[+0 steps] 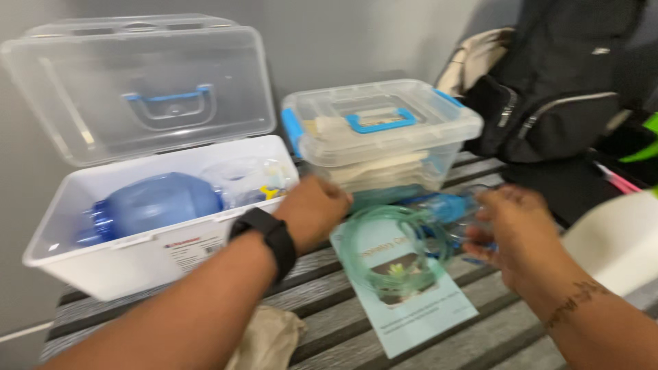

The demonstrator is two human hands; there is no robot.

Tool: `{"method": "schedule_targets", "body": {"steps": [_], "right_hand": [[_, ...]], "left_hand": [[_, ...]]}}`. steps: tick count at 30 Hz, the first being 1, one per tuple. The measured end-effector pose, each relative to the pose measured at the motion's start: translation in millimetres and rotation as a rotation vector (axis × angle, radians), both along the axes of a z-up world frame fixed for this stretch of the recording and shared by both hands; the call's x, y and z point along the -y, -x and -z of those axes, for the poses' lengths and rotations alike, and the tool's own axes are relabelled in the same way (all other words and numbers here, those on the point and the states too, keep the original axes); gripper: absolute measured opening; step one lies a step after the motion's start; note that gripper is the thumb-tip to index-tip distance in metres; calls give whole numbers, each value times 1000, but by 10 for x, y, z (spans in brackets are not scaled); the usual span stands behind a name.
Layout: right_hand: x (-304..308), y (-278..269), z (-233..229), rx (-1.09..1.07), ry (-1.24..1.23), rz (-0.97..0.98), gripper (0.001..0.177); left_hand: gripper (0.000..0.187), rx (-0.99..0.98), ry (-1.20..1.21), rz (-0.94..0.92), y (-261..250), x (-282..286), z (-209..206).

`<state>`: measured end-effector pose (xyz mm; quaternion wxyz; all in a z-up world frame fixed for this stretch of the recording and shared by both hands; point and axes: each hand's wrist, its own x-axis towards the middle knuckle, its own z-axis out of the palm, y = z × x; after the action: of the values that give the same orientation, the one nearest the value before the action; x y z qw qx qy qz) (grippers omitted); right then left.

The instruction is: The person empties a white plastic storage container, removing a manual, tubing, a mask, a water bottle, and a bulb syringe. They spray the inside of the container with a cleaning solution and wipe it thoroughly with a cloth, then wipe the exterior. Finally, they wipe the bulb syringe and place it back into a plastic bag.

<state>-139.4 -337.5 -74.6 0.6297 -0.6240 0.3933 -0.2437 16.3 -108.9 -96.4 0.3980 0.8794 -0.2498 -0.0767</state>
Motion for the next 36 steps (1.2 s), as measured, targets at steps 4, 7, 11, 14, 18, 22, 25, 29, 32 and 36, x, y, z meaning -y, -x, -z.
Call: {"method": "schedule_targets", "body": {"steps": [4, 7, 11, 14, 18, 22, 25, 29, 32, 36], "right_hand": [[-383, -244, -297, 130, 165, -123, 41], [-743, -466, -452, 207, 185, -384, 36], [-1228, -754, -437, 258, 435, -766, 34], [-1555, -890, -323, 242, 1075, -900, 32], [-1811, -989, -169, 396, 1659, -883, 31], [-1846, -1019, -61, 85, 1508, -915, 32], [-1853, -1051, -30, 71, 1465, -899, 31], [-1851, -1075, 7, 163, 1485, -895, 27], [-1918, -1093, 27, 198, 1451, -918, 26], [-1912, -1046, 26, 166, 1422, -922, 27]], "left_hand": [[28, 428, 152, -200, -378, -769, -400], [46, 297, -211, -333, -623, -1447, -578], [95, 58, -619, -308, -757, -1943, -563], [116, 20, -716, -259, -727, -2106, -541], [112, 70, -732, -275, -607, -2136, -590], [97, 115, -724, -309, -448, -2131, -657], [94, 171, -700, -304, -356, -2150, -720], [90, 347, -677, -287, -314, -2056, -813], [89, 433, -720, -265, -299, -2043, -903], [90, 552, -714, -254, -244, -2016, -967]]}}
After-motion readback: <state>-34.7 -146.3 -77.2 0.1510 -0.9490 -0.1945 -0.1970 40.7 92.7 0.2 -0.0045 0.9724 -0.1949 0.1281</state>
